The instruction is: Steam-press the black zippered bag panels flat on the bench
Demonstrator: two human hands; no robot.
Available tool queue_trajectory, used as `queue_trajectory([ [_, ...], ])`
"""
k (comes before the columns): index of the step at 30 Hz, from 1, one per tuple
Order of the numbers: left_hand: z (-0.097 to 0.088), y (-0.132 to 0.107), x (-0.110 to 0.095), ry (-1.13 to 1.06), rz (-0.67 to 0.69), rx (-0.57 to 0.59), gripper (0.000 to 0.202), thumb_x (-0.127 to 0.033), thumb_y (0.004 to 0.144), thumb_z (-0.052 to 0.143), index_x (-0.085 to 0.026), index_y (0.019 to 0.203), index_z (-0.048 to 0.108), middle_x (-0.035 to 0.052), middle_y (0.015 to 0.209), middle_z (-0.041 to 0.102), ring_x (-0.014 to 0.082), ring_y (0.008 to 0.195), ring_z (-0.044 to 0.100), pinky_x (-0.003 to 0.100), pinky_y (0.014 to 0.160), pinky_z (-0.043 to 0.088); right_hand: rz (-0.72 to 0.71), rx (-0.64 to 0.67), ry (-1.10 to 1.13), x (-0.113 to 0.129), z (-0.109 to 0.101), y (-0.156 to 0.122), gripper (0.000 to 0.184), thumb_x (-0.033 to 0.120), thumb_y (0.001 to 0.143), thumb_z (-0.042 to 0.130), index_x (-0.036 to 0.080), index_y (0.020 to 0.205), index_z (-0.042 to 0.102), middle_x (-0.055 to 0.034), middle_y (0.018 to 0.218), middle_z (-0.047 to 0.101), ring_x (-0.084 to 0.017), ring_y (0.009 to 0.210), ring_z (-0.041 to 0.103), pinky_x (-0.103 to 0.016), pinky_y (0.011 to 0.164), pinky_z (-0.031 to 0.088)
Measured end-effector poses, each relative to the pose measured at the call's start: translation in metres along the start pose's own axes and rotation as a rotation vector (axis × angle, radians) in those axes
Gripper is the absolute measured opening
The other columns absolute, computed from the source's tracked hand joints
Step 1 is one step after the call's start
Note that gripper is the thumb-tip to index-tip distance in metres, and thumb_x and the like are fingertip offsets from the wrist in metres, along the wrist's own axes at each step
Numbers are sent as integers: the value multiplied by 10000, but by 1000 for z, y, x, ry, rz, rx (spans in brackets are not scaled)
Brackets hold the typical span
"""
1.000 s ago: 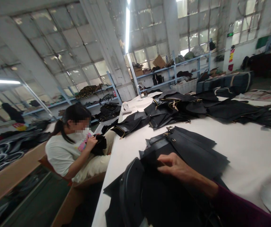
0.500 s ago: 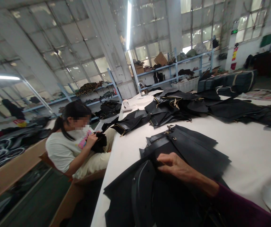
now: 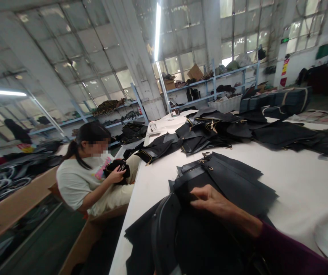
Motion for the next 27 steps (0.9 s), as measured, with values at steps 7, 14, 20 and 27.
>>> queue_trajectory([
  [7,-4,127,-29,40,135,-160,416,-474,781,502,-125,661,695,16,667,721,273,765,707,161,430,436,-50,-29,-66,2,-1,0,151,235,829,614,129,751,688,11,747,499,-129,688,457,-248,596,330],
  [14,-15,157,-22,81,156,-222,530,-431,823,378,-75,565,674,89,850,741,306,832,690,172,439,436,-78,9,-80,5,-2,-1,110,206,841,625,143,777,688,7,807,522,-144,748,489,-270,654,361],
  [20,-13,134,-14,74,123,-224,510,-471,806,395,-132,558,683,56,794,755,307,783,699,211,417,451,72,13,105,-15,-6,1,241,353,857,645,143,740,615,47,665,560,-109,559,515,-242,537,408],
  [27,-29,-11,36,73,-65,-179,488,-479,802,433,-137,571,695,58,629,724,236,623,703,218,429,450,218,-26,298,-35,-2,1,177,309,905,612,136,875,634,11,779,652,-134,661,629,-299,638,527],
])
Point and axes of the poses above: each hand's wrist, its own y-axis towards the middle knuckle, its own z-axis out of the palm, x = y × z, the point moved 2 cm from there along y, towards the middle knuckle
